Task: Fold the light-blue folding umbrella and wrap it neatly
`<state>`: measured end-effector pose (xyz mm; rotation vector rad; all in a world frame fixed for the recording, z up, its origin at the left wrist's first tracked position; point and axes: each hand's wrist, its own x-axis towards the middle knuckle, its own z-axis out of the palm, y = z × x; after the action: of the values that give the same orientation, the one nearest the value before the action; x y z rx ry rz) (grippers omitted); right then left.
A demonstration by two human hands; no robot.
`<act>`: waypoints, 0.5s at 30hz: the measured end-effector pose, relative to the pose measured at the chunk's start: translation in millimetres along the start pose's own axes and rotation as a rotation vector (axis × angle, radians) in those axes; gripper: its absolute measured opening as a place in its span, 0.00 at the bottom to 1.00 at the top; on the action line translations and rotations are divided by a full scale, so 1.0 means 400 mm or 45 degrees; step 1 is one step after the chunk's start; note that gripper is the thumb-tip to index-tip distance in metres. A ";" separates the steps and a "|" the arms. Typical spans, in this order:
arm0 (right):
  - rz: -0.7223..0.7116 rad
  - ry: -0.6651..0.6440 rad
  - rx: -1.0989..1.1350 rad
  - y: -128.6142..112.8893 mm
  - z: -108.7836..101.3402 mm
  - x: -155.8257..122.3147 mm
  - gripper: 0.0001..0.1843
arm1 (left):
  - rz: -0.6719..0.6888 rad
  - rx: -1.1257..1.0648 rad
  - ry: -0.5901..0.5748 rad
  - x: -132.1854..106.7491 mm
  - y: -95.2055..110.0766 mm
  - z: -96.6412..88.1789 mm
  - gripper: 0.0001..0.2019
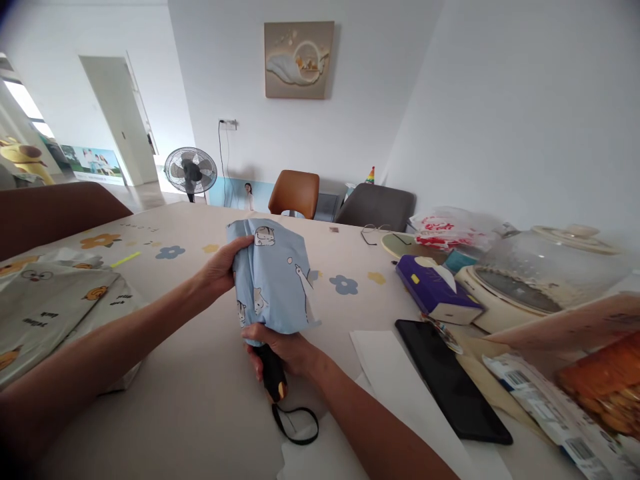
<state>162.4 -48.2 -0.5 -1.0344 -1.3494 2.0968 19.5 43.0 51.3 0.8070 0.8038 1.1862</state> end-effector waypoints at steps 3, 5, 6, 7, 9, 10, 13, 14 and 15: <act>-0.007 -0.021 -0.010 -0.002 0.000 -0.002 0.15 | 0.001 -0.009 0.033 0.002 -0.005 0.000 0.21; -0.032 -0.036 0.029 -0.004 0.004 -0.002 0.17 | 0.001 -0.010 0.026 0.004 -0.007 0.000 0.20; -0.076 -0.030 0.079 -0.004 0.007 -0.001 0.18 | 0.003 -0.011 0.018 0.005 -0.007 0.000 0.20; -0.143 -0.014 0.141 -0.004 0.012 0.000 0.19 | 0.006 -0.016 0.006 0.005 -0.007 0.000 0.20; -0.308 0.030 0.281 -0.002 0.023 0.004 0.21 | 0.012 -0.036 -0.017 0.004 -0.007 0.000 0.20; -0.373 0.039 0.344 -0.001 0.029 0.005 0.23 | 0.003 -0.049 -0.028 0.003 -0.007 0.000 0.20; -0.413 0.010 0.465 0.002 0.041 0.007 0.24 | -0.050 -0.089 -0.048 0.001 -0.007 0.000 0.20; -0.395 0.002 0.478 0.003 0.041 0.007 0.23 | -0.067 -0.098 -0.047 0.001 -0.007 0.000 0.20; -0.373 0.003 0.478 0.004 0.039 0.007 0.22 | -0.079 -0.107 -0.046 0.001 -0.008 0.000 0.19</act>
<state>148.5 -55.9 0.8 -0.6415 -0.9825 2.0171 21.0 42.9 48.4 0.7281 0.7394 1.1395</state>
